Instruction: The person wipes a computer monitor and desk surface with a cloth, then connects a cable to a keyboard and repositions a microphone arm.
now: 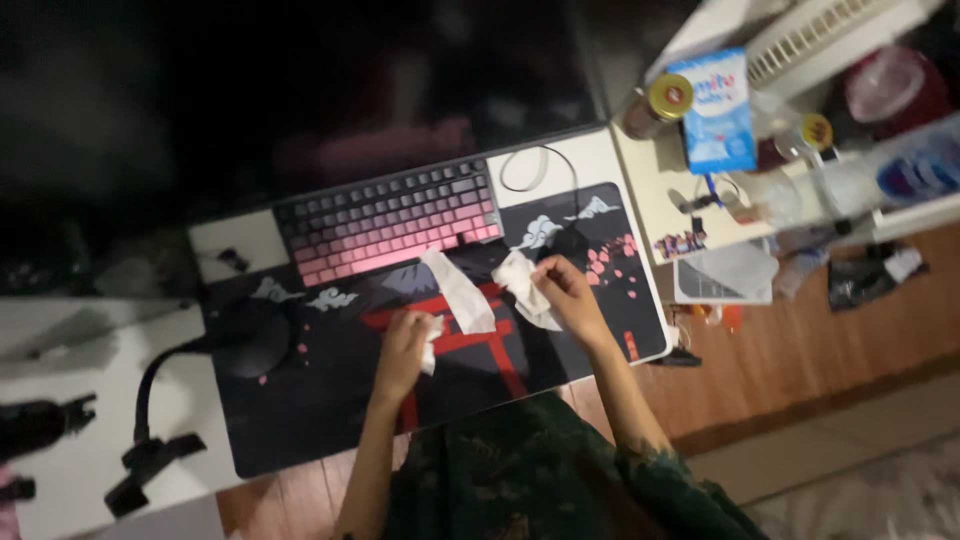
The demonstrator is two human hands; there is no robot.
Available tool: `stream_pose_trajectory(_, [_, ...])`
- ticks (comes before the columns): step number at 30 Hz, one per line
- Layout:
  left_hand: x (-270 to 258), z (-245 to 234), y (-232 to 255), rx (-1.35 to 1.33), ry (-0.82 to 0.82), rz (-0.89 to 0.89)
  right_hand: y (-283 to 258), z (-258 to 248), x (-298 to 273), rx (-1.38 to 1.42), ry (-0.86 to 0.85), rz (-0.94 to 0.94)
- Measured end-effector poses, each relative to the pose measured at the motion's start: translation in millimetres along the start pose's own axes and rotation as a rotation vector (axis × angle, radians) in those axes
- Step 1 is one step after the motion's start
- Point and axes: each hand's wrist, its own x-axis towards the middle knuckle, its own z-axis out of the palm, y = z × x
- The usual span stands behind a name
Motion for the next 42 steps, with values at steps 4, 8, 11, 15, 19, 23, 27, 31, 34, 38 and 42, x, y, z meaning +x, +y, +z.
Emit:
stream_pose_trajectory(4, [-15, 21, 23, 0.049, 0.221, 0.123, -8, 2, 10, -0.148, -0.15, 0.08])
stream_pose_trajectory(8, [-28, 45, 51, 0.518, 0.574, 0.385, -15, 9, 16, -0.138, -0.296, 0.153])
stream_pose_trajectory(11, [-29, 92, 51, -0.383, 0.175, 0.1, -21, 11, 20, -0.102, -0.485, 0.19])
stream_pose_trajectory(15, [-25, 152, 44, -0.651, 0.321, 0.044, -22, -9, 31, -0.326, -0.53, 0.146])
stream_pose_trajectory(19, [-40, 167, 39, -0.564, 0.734, 0.045, -30, -45, 71, -0.31, -0.513, 0.093])
stream_pose_trajectory(23, [-52, 186, 41, -0.753, 0.855, -0.045, -48, -47, 90, -0.329, -0.534, 0.018])
stream_pose_trajectory(27, [-41, 216, 36, -0.552, 1.043, 0.201, -61, -16, 66, -0.697, -0.717, -0.137])
stream_pose_trajectory(31, [-35, 225, 46, -0.315, 1.159, 0.221, -42, 7, 42, -0.725, -1.047, -0.014])
stream_pose_trajectory(34, [-43, 226, 63, -0.712, 1.027, 0.246, -26, 7, 31, -0.784, -1.049, 0.021])
stream_pose_trajectory(38, [-61, 223, 69, -0.705, 1.045, -0.012, -20, -2, 39, -0.852, -0.98, 0.048])
stream_pose_trajectory(42, [-75, 220, 68, -0.781, 0.99, -0.024, -23, -20, 52, -0.806, -0.989, 0.062])
